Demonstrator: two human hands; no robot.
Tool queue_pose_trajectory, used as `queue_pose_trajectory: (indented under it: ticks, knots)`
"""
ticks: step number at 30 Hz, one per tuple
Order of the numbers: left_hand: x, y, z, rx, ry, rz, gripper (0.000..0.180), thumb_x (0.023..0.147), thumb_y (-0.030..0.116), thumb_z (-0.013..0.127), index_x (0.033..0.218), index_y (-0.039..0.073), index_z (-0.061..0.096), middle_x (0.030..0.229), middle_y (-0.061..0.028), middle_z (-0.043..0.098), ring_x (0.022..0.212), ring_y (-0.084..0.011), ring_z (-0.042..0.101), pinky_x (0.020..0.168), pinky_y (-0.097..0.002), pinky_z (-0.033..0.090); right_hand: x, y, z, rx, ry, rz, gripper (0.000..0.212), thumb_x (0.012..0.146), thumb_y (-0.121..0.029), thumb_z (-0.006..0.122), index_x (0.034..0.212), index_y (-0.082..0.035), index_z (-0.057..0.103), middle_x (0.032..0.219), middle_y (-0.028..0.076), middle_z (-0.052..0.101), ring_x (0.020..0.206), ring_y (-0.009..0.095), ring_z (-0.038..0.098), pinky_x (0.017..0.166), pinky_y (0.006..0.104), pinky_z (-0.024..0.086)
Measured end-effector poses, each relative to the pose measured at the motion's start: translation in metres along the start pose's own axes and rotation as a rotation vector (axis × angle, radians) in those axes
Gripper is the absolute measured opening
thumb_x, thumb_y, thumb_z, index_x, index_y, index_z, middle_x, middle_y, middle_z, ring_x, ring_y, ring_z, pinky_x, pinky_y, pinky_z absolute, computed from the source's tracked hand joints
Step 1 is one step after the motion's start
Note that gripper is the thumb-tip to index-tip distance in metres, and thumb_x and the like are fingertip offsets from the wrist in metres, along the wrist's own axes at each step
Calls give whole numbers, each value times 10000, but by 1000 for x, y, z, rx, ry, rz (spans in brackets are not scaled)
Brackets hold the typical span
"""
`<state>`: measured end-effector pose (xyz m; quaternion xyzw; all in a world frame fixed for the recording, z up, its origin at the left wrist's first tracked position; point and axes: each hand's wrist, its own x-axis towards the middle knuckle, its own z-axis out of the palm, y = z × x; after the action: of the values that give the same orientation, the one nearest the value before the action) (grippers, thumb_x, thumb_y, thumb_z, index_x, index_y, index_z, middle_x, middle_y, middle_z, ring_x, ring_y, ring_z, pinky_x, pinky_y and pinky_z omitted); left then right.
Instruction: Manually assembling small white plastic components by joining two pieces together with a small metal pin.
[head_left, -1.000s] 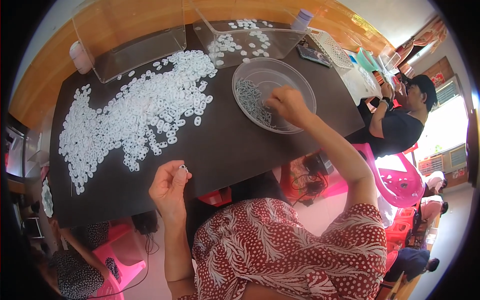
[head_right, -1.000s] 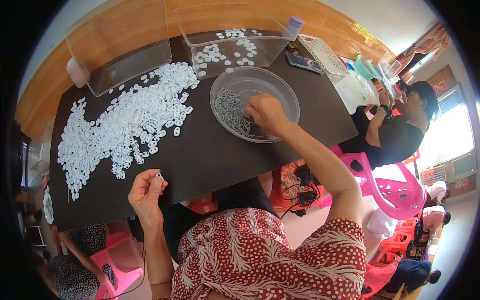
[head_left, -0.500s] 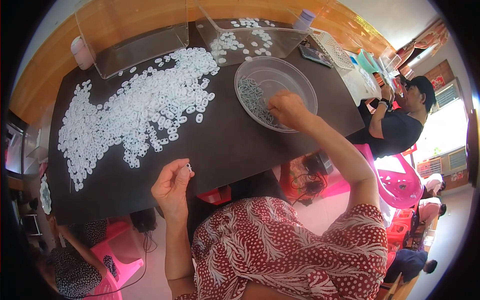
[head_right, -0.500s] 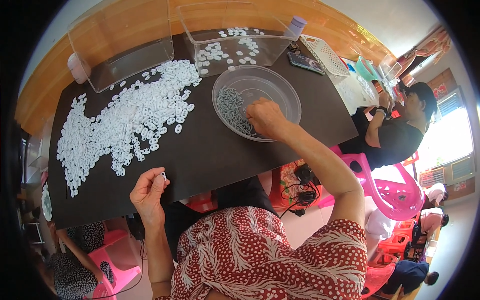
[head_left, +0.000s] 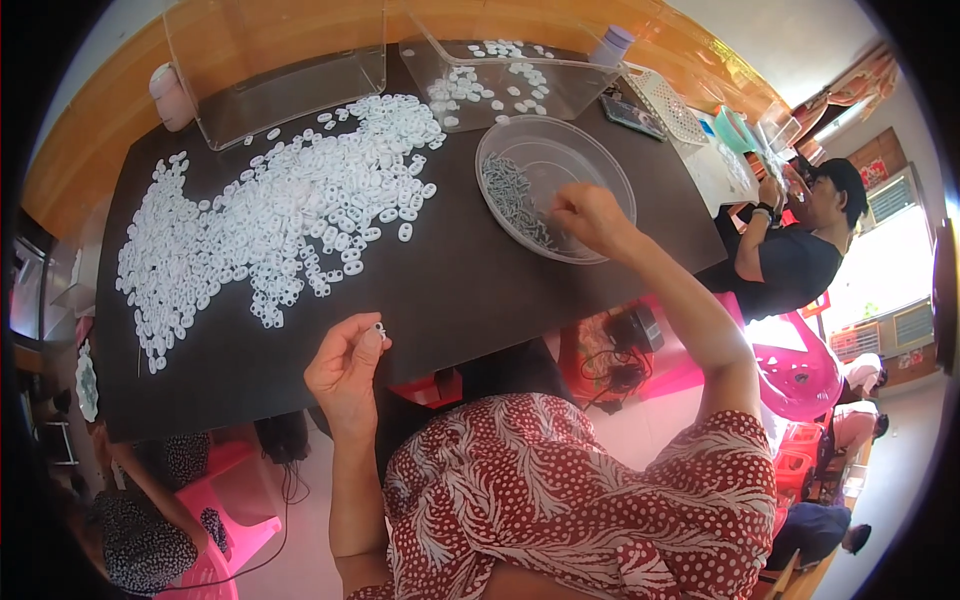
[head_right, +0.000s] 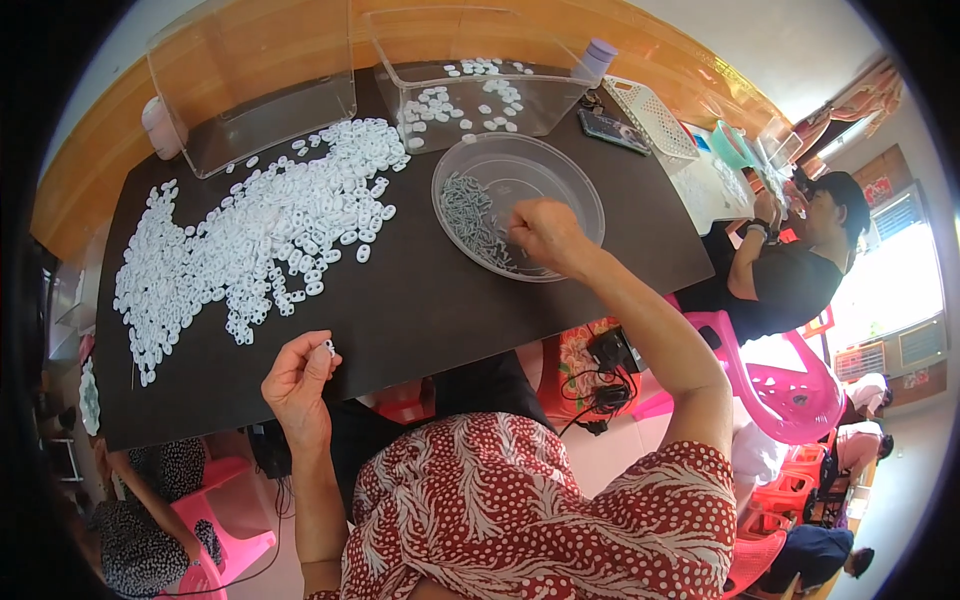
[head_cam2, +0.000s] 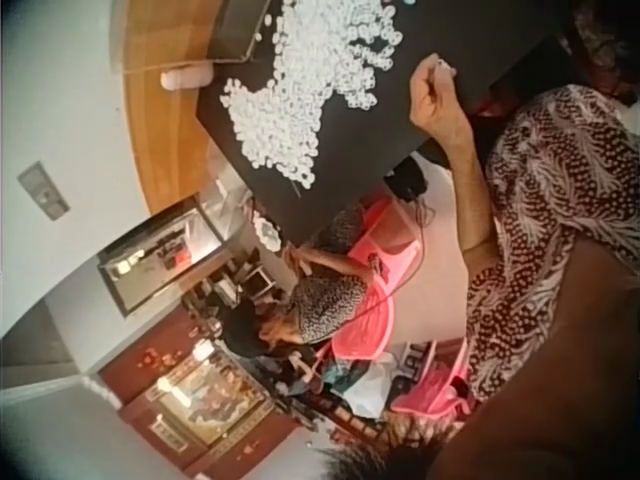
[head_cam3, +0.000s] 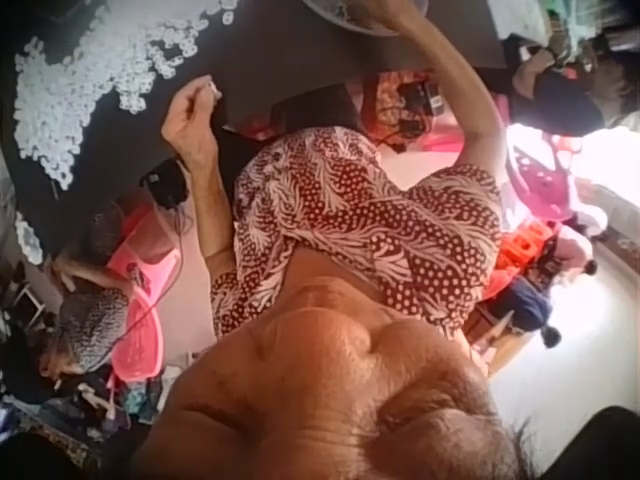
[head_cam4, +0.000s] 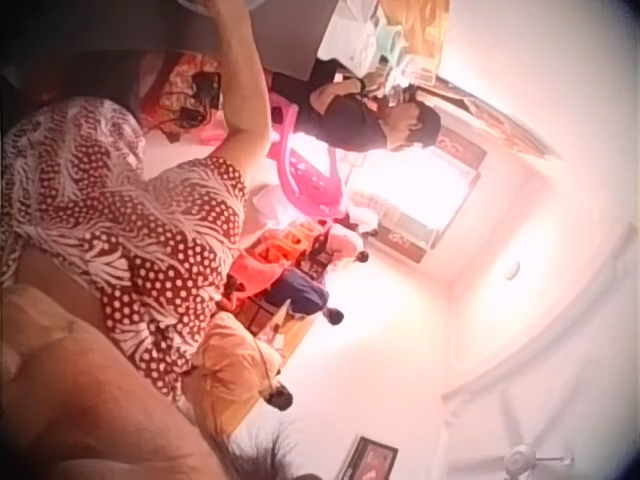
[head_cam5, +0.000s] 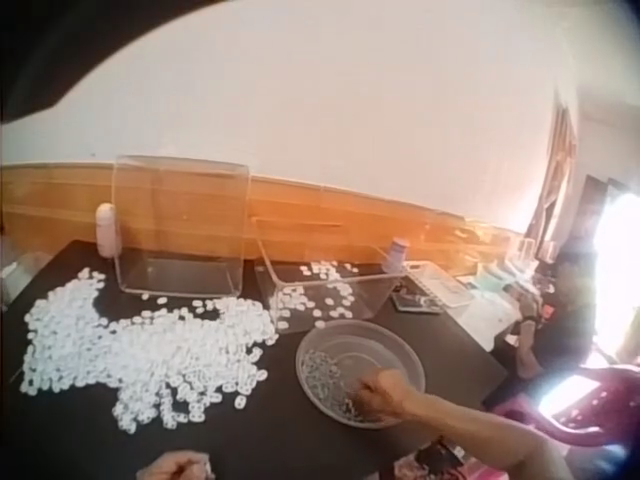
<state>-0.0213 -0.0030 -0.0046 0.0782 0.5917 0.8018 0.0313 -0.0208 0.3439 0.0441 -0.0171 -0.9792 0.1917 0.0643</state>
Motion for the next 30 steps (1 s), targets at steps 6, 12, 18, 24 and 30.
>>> queue_pose_trajectory:
  ticks: [6, 12, 18, 24, 30]
  knots:
    - [-1, 0, -1, 23, -3, 0, 164, 854, 78, 638, 988, -15, 641, 825, -10, 620, 678, -69, 569, 604, -178, 421, -14, 7, -8, -93, -20, 32, 57, 702, -95, 595, 708, -38, 591, 702, 159, 609, 733, 358, 585, 654, 430, 448]
    - [-1, -1, -1, 37, -5, 6, 175, 859, 90, 633, 996, -19, 638, 821, -11, 615, 680, -70, 570, 610, -181, 422, -20, 17, -15, -261, 40, 147, 57, 698, -102, 605, 706, -46, 601, 724, 159, 621, 798, 365, 587, 687, 441, 451]
    - [-2, -1, -2, 39, 2, 10, 170, 862, 87, 629, 995, -19, 637, 814, -12, 609, 683, -72, 568, 621, -185, 435, -22, 19, -21, -336, -44, 148, 60, 683, -97, 598, 695, -44, 621, 736, 165, 633, 833, 360, 594, 726, 433, 467]
    - [-1, -1, -2, 49, -13, 19, 170, 863, 86, 628, 997, -17, 638, 820, -9, 605, 693, -69, 564, 627, -185, 441, -20, 28, -12, -352, -88, 150, 77, 669, -100, 594, 674, -30, 626, 729, 192, 629, 761, 384, 604, 685, 447, 479]
    - [0, -1, 0, -10, 32, 21, 183, 864, 70, 621, 1021, -23, 629, 842, -20, 612, 698, -74, 570, 632, -184, 437, -22, 28, -12, -228, -61, 98, 84, 691, -99, 581, 708, -20, 602, 702, 209, 605, 700, 395, 592, 645, 434, 477]
